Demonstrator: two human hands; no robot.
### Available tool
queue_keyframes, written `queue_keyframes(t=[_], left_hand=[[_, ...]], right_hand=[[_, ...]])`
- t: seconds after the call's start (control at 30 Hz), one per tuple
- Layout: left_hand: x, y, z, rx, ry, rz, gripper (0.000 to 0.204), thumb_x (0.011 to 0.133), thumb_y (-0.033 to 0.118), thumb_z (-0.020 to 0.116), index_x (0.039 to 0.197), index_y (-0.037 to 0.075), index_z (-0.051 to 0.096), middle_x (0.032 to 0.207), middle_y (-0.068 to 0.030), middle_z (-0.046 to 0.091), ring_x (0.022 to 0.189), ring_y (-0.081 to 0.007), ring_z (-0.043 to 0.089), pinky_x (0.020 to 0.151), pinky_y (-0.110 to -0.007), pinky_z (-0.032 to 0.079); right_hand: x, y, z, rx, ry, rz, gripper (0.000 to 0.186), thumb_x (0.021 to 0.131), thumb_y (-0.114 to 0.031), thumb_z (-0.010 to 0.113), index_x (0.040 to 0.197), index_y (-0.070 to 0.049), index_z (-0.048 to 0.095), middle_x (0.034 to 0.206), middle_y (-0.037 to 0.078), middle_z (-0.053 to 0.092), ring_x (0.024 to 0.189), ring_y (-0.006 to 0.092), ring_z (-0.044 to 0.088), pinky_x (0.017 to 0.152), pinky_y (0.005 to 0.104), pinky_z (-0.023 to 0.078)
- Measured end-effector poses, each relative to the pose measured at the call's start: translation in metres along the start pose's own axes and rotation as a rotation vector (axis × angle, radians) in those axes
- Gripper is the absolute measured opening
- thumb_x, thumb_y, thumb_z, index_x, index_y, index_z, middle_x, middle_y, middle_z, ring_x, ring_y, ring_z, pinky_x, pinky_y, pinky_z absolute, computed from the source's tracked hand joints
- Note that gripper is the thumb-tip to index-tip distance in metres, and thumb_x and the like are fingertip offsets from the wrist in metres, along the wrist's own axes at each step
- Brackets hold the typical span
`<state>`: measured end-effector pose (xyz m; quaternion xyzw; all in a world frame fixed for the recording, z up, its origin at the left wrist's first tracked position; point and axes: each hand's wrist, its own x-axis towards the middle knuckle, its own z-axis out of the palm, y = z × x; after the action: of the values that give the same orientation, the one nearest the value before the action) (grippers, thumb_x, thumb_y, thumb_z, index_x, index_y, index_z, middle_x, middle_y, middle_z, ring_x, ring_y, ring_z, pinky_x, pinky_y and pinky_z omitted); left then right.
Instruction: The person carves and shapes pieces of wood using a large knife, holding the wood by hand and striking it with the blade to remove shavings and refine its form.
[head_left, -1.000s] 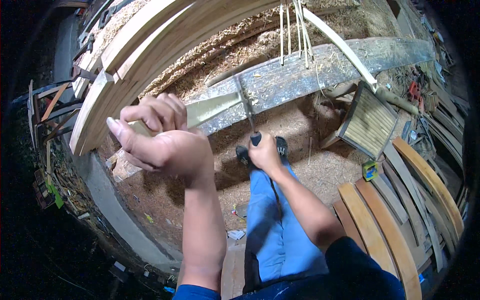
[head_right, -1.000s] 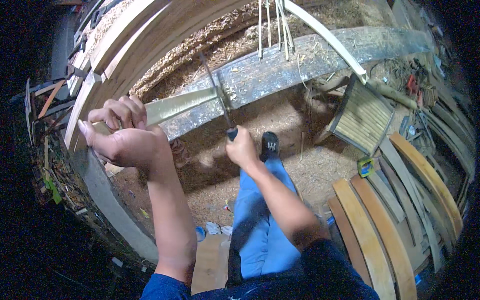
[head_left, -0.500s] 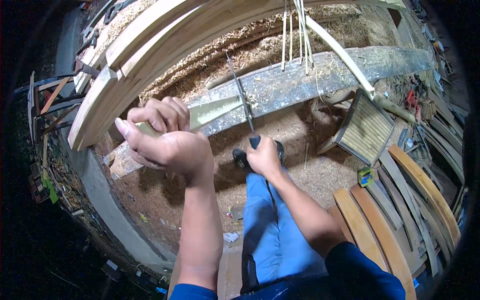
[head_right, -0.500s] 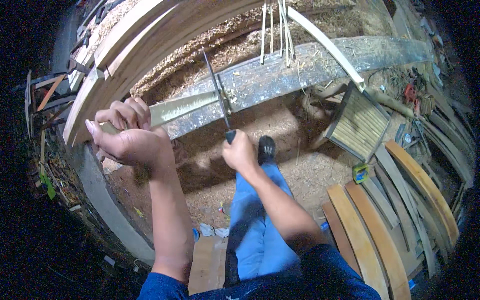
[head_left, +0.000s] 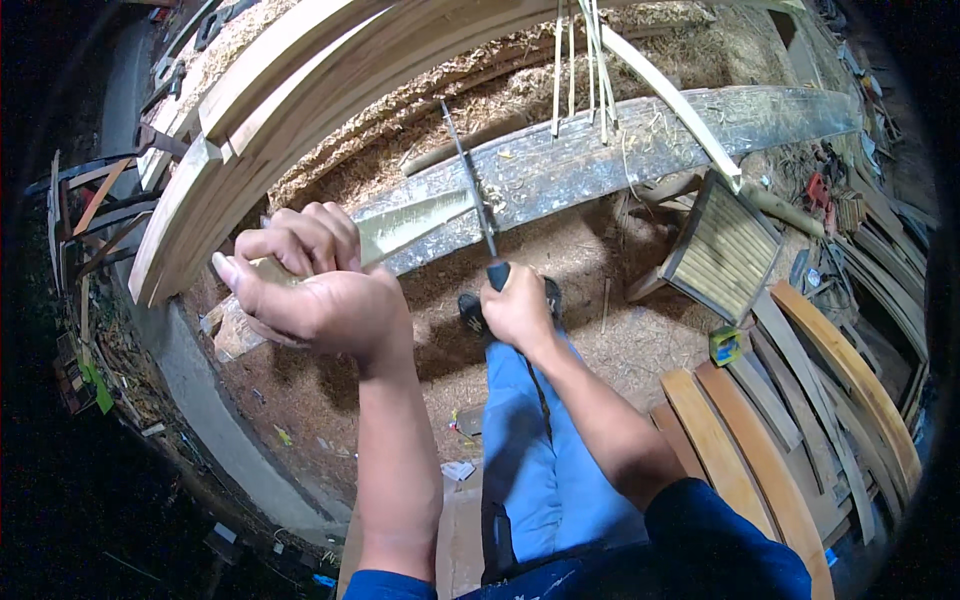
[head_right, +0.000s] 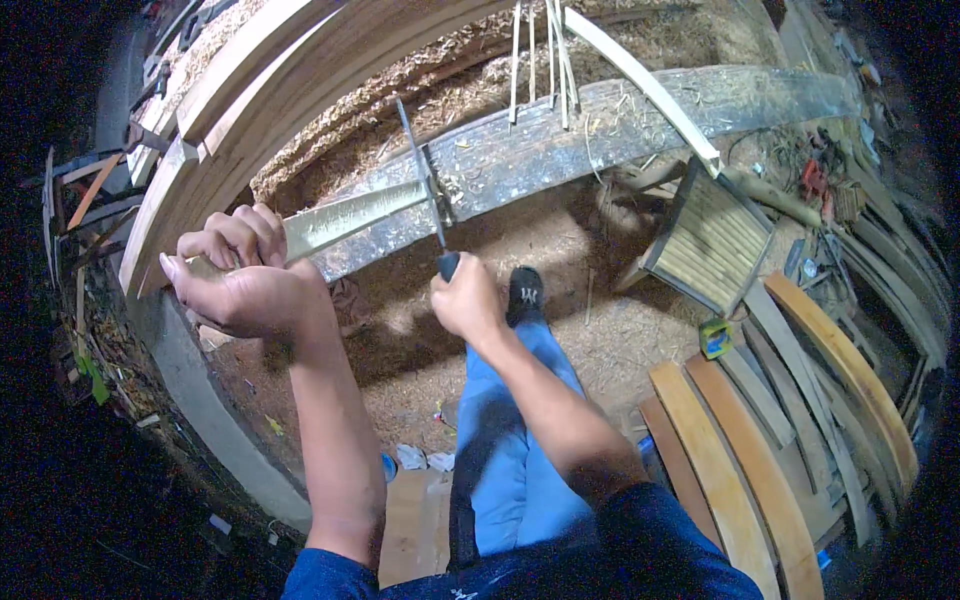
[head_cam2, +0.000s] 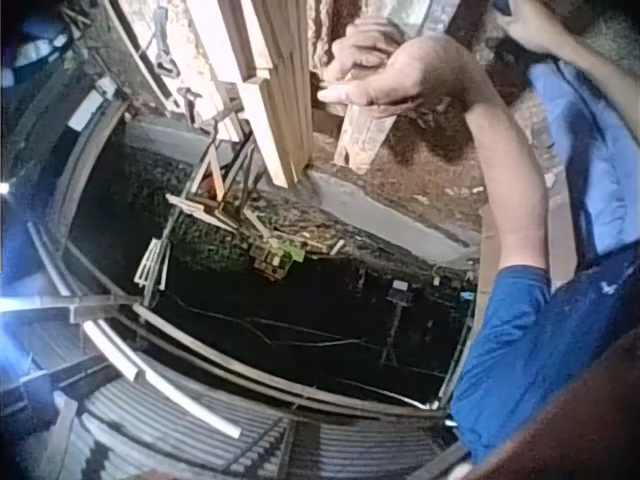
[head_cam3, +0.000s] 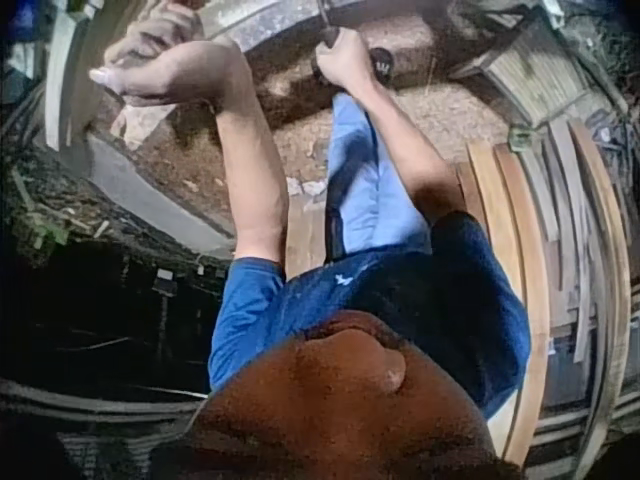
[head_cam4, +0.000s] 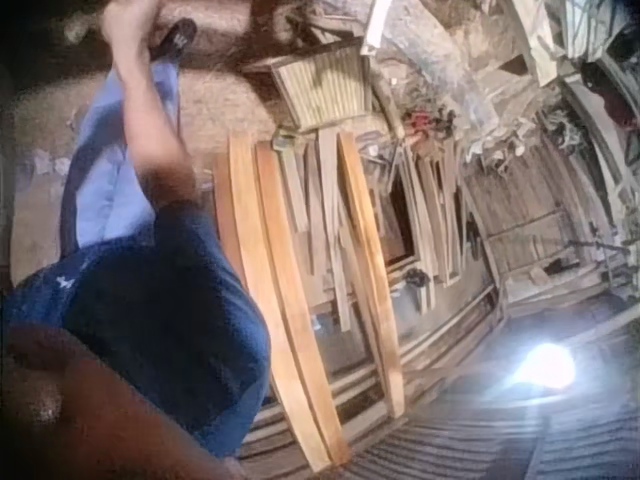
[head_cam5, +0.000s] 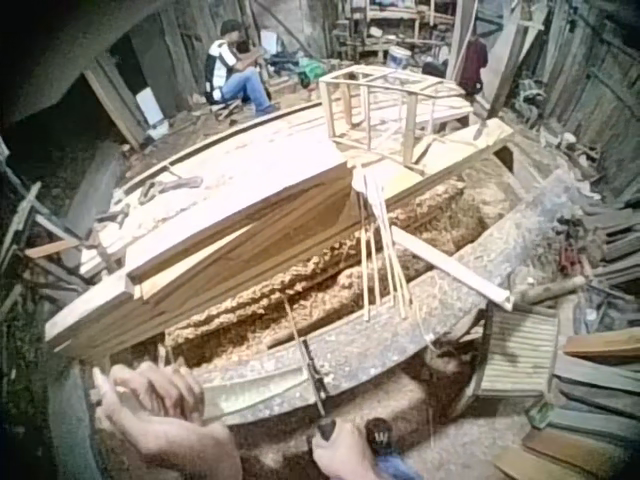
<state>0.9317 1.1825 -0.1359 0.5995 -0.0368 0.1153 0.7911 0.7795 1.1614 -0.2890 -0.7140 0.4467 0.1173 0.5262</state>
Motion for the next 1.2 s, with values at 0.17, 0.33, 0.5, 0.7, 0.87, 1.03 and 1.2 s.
queue_keyframes(t=[0.17, 0.33, 0.5, 0.7, 0.87, 1.03, 1.2], left_hand=[[0.003, 0.005, 0.013, -0.050, -0.092, 0.008, 0.048, 0.108, 0.038, 0.029, 0.068, 0.012, 0.031, 0.052, 0.0011, 0.024, 0.042, -0.0094, 0.016, 0.039, -0.025, 0.017], [0.005, -0.003, 0.005, -0.024, -0.061, -0.032, 0.048, 0.104, 0.040, 0.033, 0.063, 0.015, 0.028, 0.051, -0.0008, 0.023, 0.041, -0.0123, 0.016, 0.039, -0.026, 0.015], [0.004, -0.003, 0.003, 0.009, -0.033, 0.007, 0.048, 0.104, 0.040, 0.032, 0.064, 0.015, 0.028, 0.050, -0.0009, 0.024, 0.041, -0.0124, 0.017, 0.038, -0.026, 0.016], [0.005, 0.000, 0.003, -0.091, -0.099, 0.011, 0.047, 0.107, 0.038, 0.032, 0.068, 0.013, 0.031, 0.053, 0.0005, 0.023, 0.043, -0.0100, 0.016, 0.039, -0.025, 0.016], [-0.001, -0.003, -0.006, -0.089, -0.032, -0.019, 0.049, 0.105, 0.042, 0.035, 0.066, 0.014, 0.030, 0.052, 0.0001, 0.023, 0.043, -0.0106, 0.017, 0.040, -0.025, 0.017], [0.003, -0.001, -0.002, -0.035, -0.191, -0.039, 0.051, 0.105, 0.046, 0.029, 0.065, 0.014, 0.031, 0.050, -0.0019, 0.025, 0.042, -0.0133, 0.020, 0.043, -0.028, 0.020], [0.003, -0.005, -0.013, -0.140, -0.418, 0.011, 0.054, 0.108, 0.043, 0.021, 0.068, 0.009, 0.036, 0.050, -0.0032, 0.028, 0.040, -0.0135, 0.022, 0.040, -0.027, 0.023]], right_hand=[[-0.023, -0.020, -0.001, 0.230, 0.090, -0.482, 0.015, 0.080, -0.005, 0.069, 0.086, 0.002, 0.057, 0.068, 0.025, 0.064, 0.068, 0.0412, 0.070, 0.061, 0.0450, 0.054], [0.019, 0.027, 0.005, 0.070, 0.036, 0.058, 0.016, 0.082, -0.010, 0.066, 0.087, 0.004, 0.068, 0.077, 0.026, 0.069, 0.075, 0.0400, 0.071, 0.068, 0.0468, 0.055], [-0.018, -0.016, -0.003, 0.204, 0.028, -0.238, 0.015, 0.081, -0.008, 0.066, 0.091, 0.004, 0.063, 0.071, 0.025, 0.066, 0.068, 0.0403, 0.069, 0.062, 0.0464, 0.053], [0.010, 0.026, 0.024, 0.187, 0.103, -0.033, 0.013, 0.081, -0.009, 0.066, 0.087, 0.003, 0.065, 0.078, 0.027, 0.068, 0.078, 0.0431, 0.069, 0.068, 0.0485, 0.053], [0.002, 0.019, 0.015, 0.194, 0.127, -0.086, 0.012, 0.080, -0.008, 0.065, 0.076, 0.002, 0.063, 0.068, 0.025, 0.063, 0.066, 0.0389, 0.067, 0.060, 0.0445, 0.050], [-0.032, -0.045, -0.017, 0.330, 0.004, -0.408, 0.017, 0.077, -0.005, 0.069, 0.085, 0.003, 0.057, 0.068, 0.025, 0.062, 0.070, 0.0446, 0.067, 0.059, 0.0481, 0.050], [-0.045, -0.059, -0.024, 0.370, 0.011, -0.530, 0.018, 0.076, -0.004, 0.070, 0.073, -0.002, 0.052, 0.062, 0.018, 0.057, 0.058, 0.0387, 0.063, 0.053, 0.0423, 0.046]])
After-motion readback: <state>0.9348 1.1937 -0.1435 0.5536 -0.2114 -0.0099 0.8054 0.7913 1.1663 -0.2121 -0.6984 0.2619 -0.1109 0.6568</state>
